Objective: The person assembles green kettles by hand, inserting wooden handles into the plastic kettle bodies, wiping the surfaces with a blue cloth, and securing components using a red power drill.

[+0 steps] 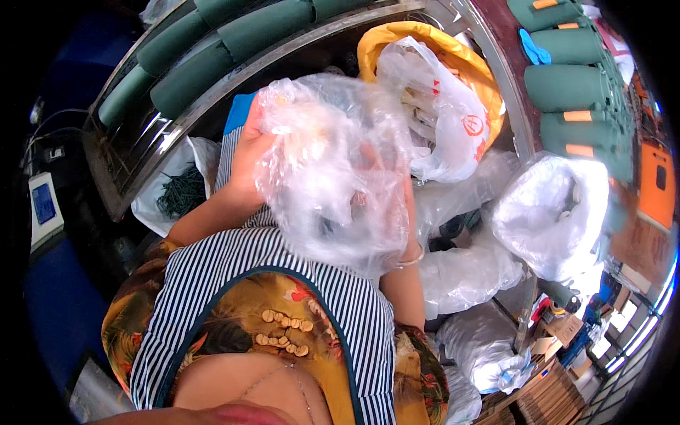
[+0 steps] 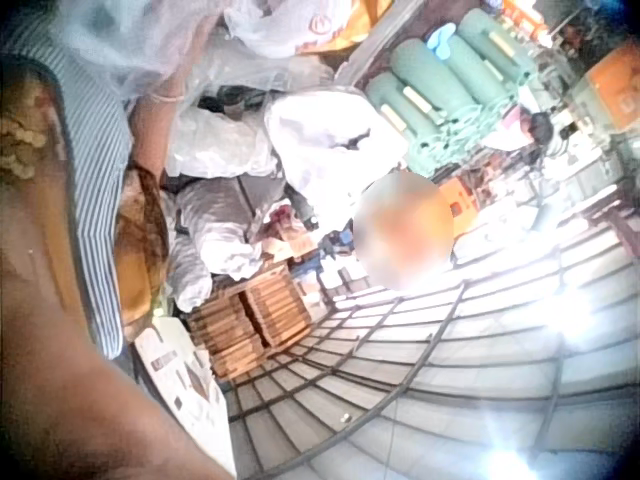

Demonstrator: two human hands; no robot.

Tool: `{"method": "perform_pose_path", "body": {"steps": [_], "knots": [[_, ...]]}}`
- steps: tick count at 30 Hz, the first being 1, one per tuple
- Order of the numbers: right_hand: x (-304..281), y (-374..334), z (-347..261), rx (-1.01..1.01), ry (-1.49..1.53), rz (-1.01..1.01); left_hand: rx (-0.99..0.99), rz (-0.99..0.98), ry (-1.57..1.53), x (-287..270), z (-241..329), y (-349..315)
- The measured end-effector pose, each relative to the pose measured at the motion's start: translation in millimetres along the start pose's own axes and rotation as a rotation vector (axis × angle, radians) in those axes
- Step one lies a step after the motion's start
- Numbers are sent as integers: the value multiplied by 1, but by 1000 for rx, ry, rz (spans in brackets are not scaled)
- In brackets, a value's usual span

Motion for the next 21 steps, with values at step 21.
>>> {"method": "perform_pose_path", "body": {"steps": [21], "knots": [[17, -22, 22, 313, 615, 146, -368, -58, -717, 21, 36, -24]]}}
Point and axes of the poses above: each hand's wrist, its own y-axis towards the middle knuckle, its own x-axis out of the palm, z = x × y, the point moved 7 cm from there along y, towards the middle knuckle, and after that the axes turned 15 degrees about y, right-handed, at the moved point
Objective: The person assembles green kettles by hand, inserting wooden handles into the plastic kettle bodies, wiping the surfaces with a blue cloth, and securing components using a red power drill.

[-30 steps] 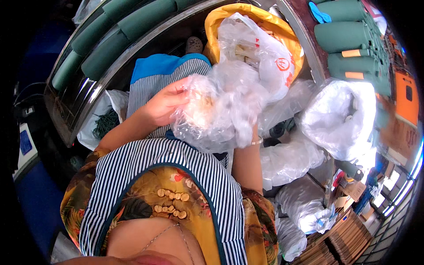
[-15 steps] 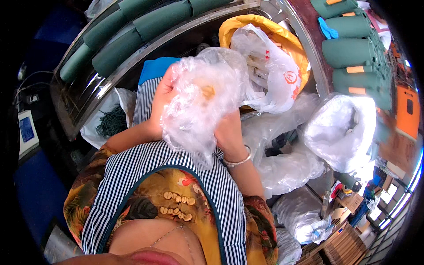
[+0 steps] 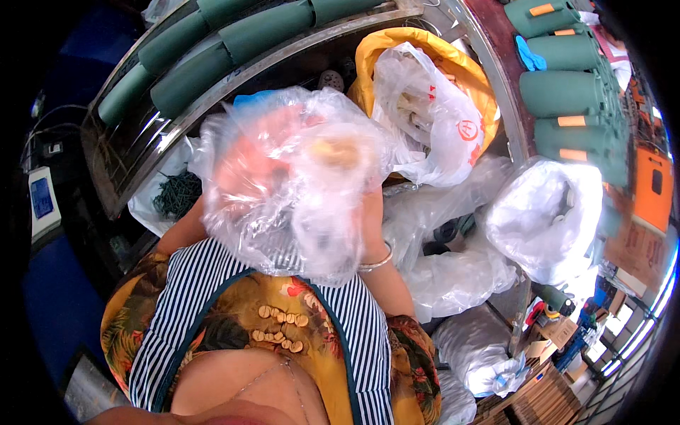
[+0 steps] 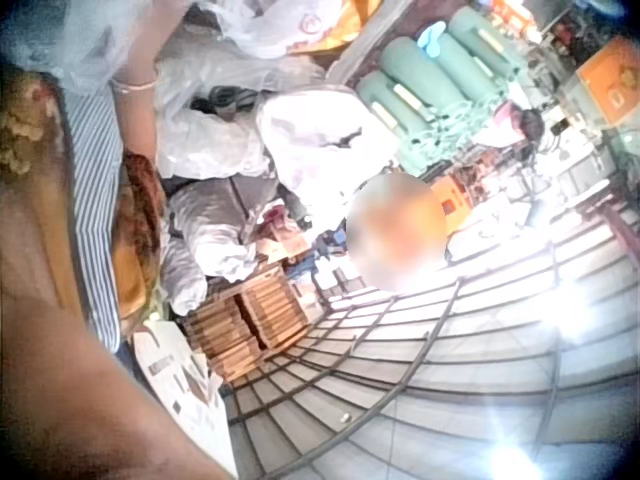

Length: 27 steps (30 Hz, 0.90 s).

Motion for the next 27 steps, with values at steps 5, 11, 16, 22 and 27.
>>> {"method": "perform_pose_path", "body": {"steps": [5, 11, 16, 22, 27], "knots": [[22, 1, -9, -67, -459, -268, 35, -41, 154, -2, -13, 6], [72, -7, -69, -609, -838, -368, 54, -86, 274, 4, -13, 0], [24, 18, -59, -324, -38, -58, 47, -138, 342, 12, -25, 4], [25, 18, -59, -321, 37, -72, 75, -164, 430, 16, -30, -3], [36, 10, -85, -463, -258, -157, 72, -249, 503, 28, -34, -10]]}}
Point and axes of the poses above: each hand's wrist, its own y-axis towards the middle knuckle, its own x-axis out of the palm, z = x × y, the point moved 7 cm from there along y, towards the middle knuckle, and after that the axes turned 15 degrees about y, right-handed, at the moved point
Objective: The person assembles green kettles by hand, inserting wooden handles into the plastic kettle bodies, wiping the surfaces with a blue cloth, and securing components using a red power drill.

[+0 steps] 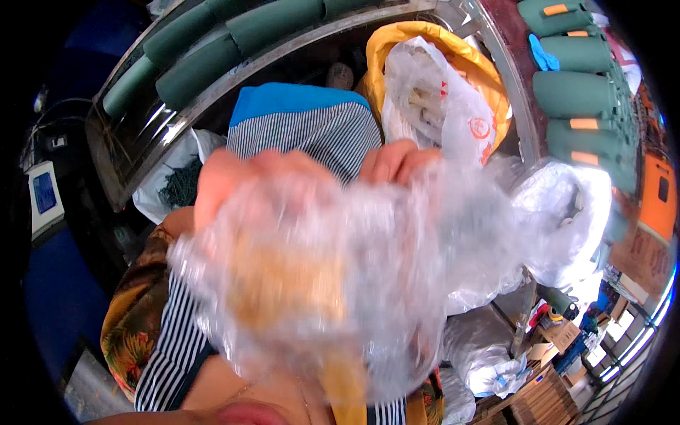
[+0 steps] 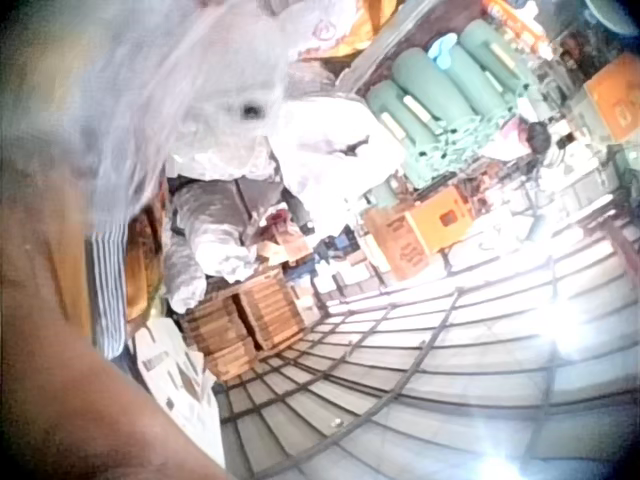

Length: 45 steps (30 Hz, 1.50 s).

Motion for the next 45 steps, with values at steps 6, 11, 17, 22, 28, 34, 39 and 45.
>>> {"method": "perform_pose_path", "body": {"steps": [6, 11, 17, 22, 28, 34, 39, 45], "knots": [[30, 11, -35, -174, -400, -244, 6, -110, 76, 14, 7, -5], [25, 14, -38, -172, -444, -226, -18, -231, 112, 20, 9, -5], [23, 7, -55, -237, -488, -212, 18, -294, 155, 26, 22, -13], [22, 7, -59, -253, -477, -194, 216, -262, 209, 45, 33, -19], [14, -23, -61, -260, -475, -140, 611, -248, 243, 75, 53, -30], [57, -47, -16, -193, -499, -346, 881, -215, 199, 102, 57, -39], [77, -50, 5, -209, -489, -409, 905, -228, 344, 99, 61, -43], [71, -59, 2, -226, -486, -376, 1034, -271, 471, 100, 64, -46]]}}
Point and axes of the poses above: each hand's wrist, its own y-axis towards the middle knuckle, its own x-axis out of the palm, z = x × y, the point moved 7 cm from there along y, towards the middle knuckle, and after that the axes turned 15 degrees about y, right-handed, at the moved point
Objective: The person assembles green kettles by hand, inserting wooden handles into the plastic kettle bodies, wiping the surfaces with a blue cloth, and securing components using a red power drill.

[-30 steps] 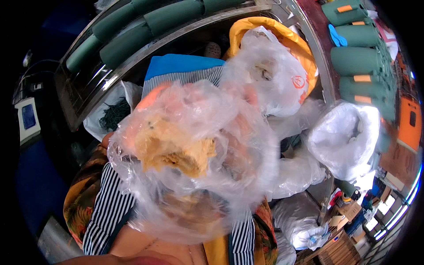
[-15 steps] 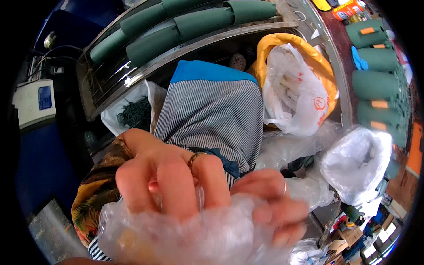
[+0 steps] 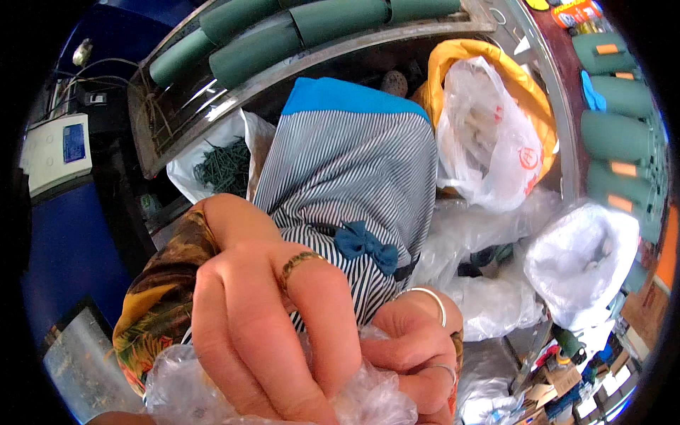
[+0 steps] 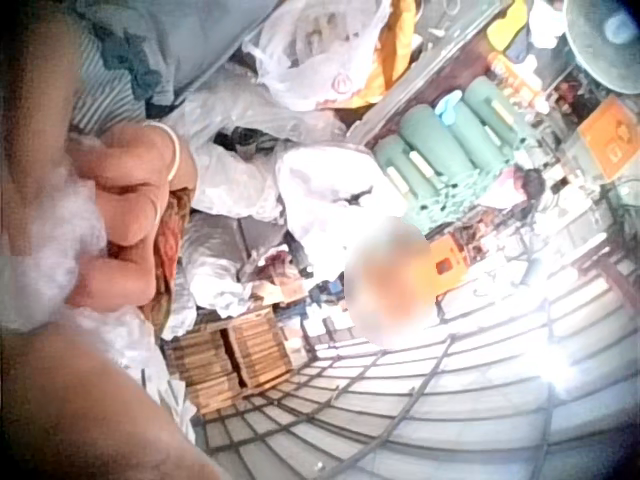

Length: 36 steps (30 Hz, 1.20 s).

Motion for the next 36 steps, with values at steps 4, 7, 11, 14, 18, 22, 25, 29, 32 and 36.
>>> {"method": "perform_pose_path", "body": {"steps": [4, 7, 11, 14, 18, 22, 25, 29, 32, 36], "knots": [[4, 2, 5, -18, 13, 2, 57, 292, -64, 5, -8, -4], [6, 2, 6, -23, 21, -4, -267, 665, -51, 23, 5, -14], [6, 1, 5, -35, 17, 5, -318, 332, 78, 14, 9, -1], [9, -2, 5, -36, 13, 3, 59, -88, 40, 1, 1, 16], [1, -7, -1, -40, 17, 36, -8, -58, -166, 8, -5, -3], [5, -7, 2, -46, 24, 31, 225, 66, -164, 15, -15, -12], [8, -7, 2, -50, 38, 20, 119, 78, -99, 22, -12, -14], [8, -8, -1, -58, 33, 26, 24, -54, -42, 29, -14, -18], [8, -8, -2, -61, 25, 28, 2, -56, 2, 32, -12, -18], [8, -9, -1, -56, 11, 28, 88, -119, 178, 28, -6, -8]]}}
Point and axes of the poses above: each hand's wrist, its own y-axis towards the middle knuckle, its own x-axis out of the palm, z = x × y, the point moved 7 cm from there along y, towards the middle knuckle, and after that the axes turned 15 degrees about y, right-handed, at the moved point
